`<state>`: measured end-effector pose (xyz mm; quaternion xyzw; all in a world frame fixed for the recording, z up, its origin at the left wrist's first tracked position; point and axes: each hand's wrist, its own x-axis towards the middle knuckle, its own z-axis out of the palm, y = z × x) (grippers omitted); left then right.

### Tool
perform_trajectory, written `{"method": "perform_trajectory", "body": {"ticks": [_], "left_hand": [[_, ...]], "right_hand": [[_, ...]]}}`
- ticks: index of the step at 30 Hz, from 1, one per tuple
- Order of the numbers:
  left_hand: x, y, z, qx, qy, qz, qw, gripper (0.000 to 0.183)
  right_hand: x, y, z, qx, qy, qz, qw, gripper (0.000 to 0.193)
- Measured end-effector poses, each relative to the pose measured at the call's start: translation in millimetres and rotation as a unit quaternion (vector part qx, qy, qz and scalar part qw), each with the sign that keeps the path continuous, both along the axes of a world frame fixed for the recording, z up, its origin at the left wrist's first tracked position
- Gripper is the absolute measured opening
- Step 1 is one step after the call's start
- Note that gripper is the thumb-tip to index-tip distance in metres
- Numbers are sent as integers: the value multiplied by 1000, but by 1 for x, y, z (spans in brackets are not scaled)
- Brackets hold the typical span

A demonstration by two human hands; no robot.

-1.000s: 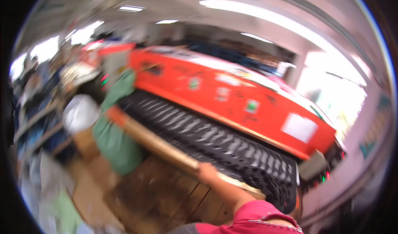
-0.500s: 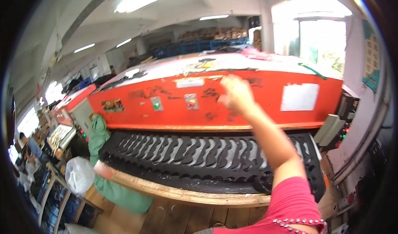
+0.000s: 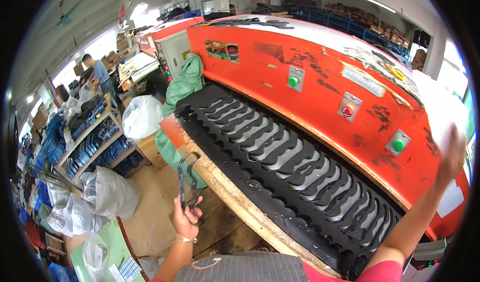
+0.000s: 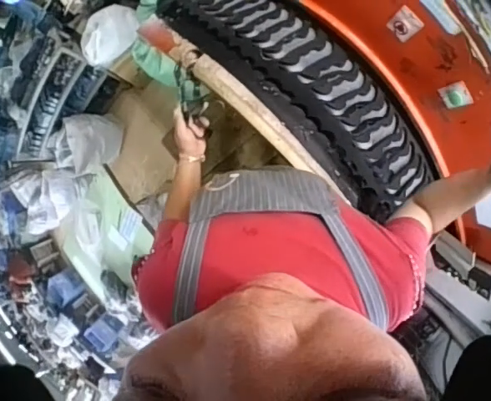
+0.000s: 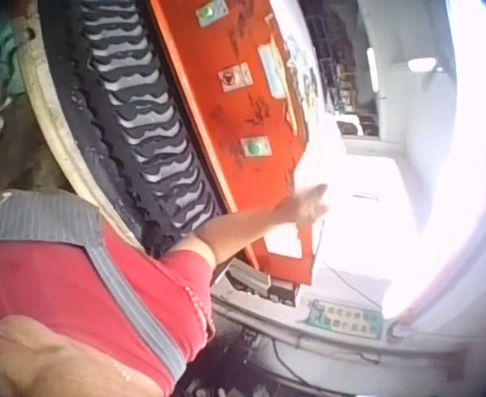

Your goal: Operating an industrial cutting press to stamp out shoe upper components from a sheet of material using a metal mold and hammer.

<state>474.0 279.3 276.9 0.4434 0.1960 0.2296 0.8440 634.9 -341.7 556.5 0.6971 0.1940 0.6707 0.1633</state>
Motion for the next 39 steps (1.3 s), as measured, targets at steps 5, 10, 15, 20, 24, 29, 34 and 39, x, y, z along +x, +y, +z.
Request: {"method": "perform_trajectory", "body": {"ticks": [5, 10, 15, 20, 24, 29, 34, 39], "left_hand": [[49, 4, -3, -208, -78, -190, 956, 58], [73, 26, -11, -417, -167, -383, 807, 57], [57, 87, 18, -321, -29, -365, 873, 56], [67, 157, 6, -311, -39, -304, 900, 53], [70, 203, 0, -358, -2, -230, 905, 46], [80, 218, -2, -264, 1, -317, 911, 55], [106, 223, -9, -272, 19, -244, 931, 55], [130, 233, 5, -194, 3, -277, 941, 60]], "right_hand": [[-24, 204, -138, 656, 238, 537, 473, 51], [-61, 435, -243, 577, 618, 493, 202, 21], [25, 504, -238, 682, 487, 489, 241, 23], [22, 591, -244, 607, 631, 355, 328, 26], [22, 638, -270, 638, 631, 374, 234, 24], [76, 650, -264, 677, 561, 383, 284, 33], [58, 674, -294, 640, 609, 391, 259, 37], [120, 659, -290, 699, 549, 394, 235, 29]]}}
